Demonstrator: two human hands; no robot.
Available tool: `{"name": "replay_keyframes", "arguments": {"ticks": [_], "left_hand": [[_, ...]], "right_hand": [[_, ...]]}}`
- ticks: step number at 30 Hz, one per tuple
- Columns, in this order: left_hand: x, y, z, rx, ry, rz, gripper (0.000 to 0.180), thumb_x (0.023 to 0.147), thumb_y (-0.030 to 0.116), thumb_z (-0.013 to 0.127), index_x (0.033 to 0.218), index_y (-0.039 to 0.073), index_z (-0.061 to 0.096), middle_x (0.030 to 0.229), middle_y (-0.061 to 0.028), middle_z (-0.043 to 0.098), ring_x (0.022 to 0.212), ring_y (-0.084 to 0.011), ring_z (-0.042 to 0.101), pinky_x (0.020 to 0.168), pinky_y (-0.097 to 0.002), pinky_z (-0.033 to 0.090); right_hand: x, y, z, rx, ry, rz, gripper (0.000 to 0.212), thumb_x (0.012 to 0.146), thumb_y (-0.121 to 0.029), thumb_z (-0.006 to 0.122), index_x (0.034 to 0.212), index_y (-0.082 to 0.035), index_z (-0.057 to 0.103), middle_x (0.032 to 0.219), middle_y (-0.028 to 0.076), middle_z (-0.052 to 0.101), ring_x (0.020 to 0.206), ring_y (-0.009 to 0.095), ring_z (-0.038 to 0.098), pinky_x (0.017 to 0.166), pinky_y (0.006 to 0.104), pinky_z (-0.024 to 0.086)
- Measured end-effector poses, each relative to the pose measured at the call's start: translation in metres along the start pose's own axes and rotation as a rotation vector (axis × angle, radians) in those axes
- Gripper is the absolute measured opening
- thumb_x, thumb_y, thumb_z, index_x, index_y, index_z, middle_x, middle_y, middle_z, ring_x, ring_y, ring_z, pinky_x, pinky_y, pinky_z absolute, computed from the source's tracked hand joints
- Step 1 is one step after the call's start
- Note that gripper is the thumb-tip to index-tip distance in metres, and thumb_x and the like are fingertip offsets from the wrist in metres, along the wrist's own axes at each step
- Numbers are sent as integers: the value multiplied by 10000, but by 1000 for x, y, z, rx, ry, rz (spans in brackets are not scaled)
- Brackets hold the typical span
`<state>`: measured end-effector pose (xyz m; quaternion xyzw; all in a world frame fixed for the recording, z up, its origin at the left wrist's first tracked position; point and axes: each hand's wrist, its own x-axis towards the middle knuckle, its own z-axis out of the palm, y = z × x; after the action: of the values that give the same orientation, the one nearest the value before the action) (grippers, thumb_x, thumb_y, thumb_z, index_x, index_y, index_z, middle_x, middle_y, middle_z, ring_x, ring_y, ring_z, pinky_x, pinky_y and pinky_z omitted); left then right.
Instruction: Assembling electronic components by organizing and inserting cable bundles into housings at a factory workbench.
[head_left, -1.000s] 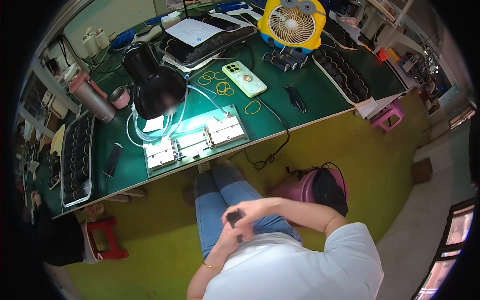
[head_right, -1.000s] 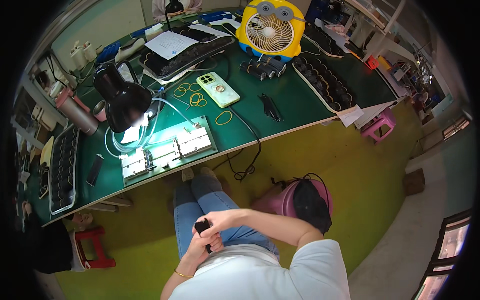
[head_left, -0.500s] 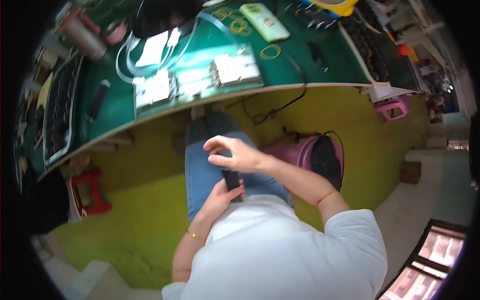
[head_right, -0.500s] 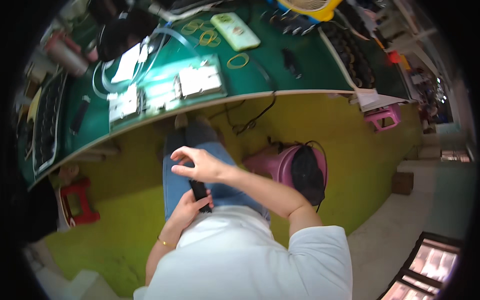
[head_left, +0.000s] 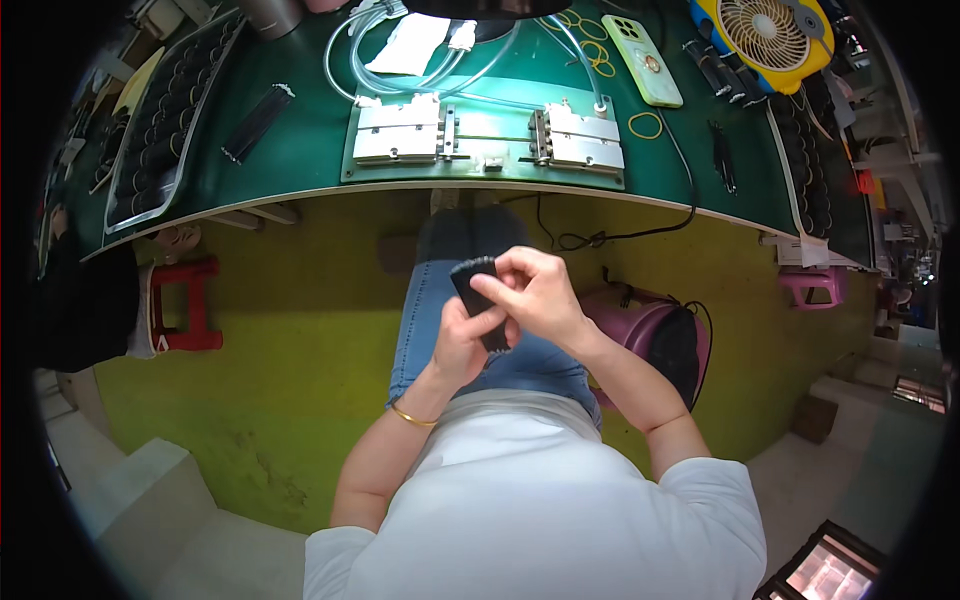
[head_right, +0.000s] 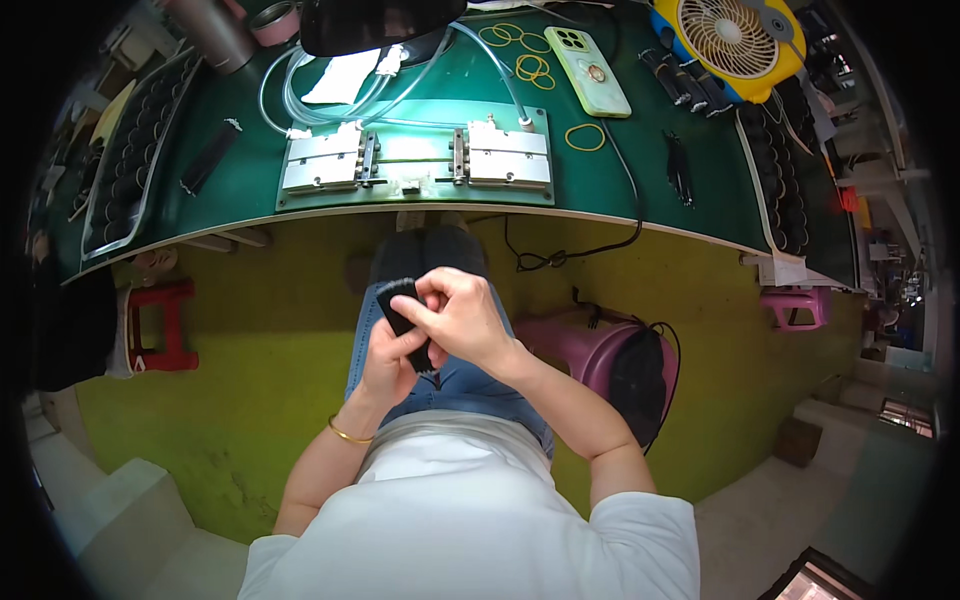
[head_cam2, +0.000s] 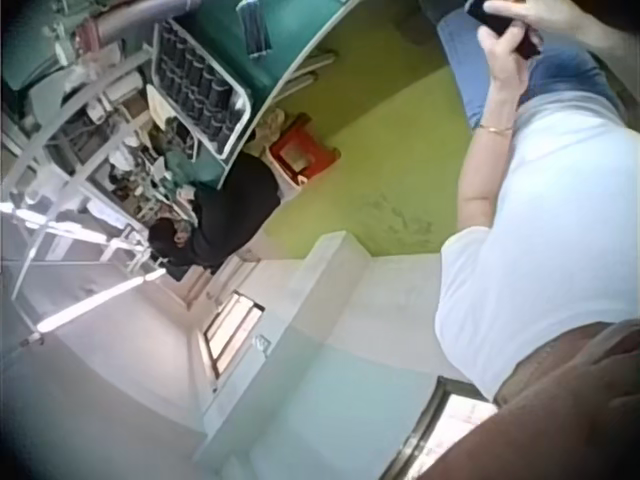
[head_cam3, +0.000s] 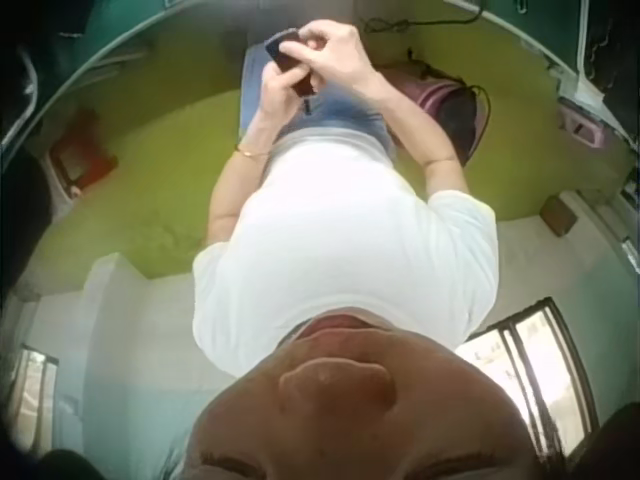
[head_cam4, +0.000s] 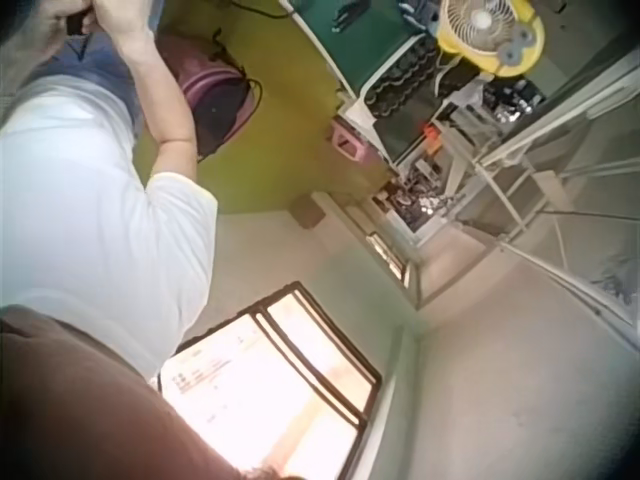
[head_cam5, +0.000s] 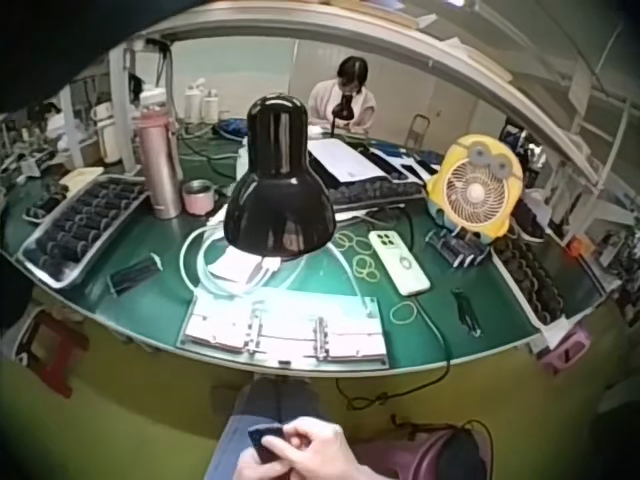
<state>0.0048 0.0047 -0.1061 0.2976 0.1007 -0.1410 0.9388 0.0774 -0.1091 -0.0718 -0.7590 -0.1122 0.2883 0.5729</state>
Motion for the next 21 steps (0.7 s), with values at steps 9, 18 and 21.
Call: {"name": "replay_keyframes", "arguments": {"ticks": [9,18,21], "left_hand": [[39,9,7,-105,38,215,187,792,68,597,950,6,518,762,-63,550,677,-154,542,623,-275,458],[57,20,17,-119,43,339,167,801,79,596,936,10,526,779,-52,541,707,-139,528,668,-264,446],[64,21,18,-149,43,362,144,808,71,585,926,11,530,778,-52,542,703,-136,525,670,-261,444]], "right_hand": [[29,-28,-8,288,148,-86,121,826,-96,580,813,20,611,535,-6,515,384,36,440,340,174,343],[47,-37,-10,265,228,-136,165,856,-131,540,825,8,624,533,-20,511,401,10,417,349,161,318],[53,-38,-9,282,272,-128,175,857,-142,538,813,3,625,520,-26,497,393,10,404,344,160,306]]}}
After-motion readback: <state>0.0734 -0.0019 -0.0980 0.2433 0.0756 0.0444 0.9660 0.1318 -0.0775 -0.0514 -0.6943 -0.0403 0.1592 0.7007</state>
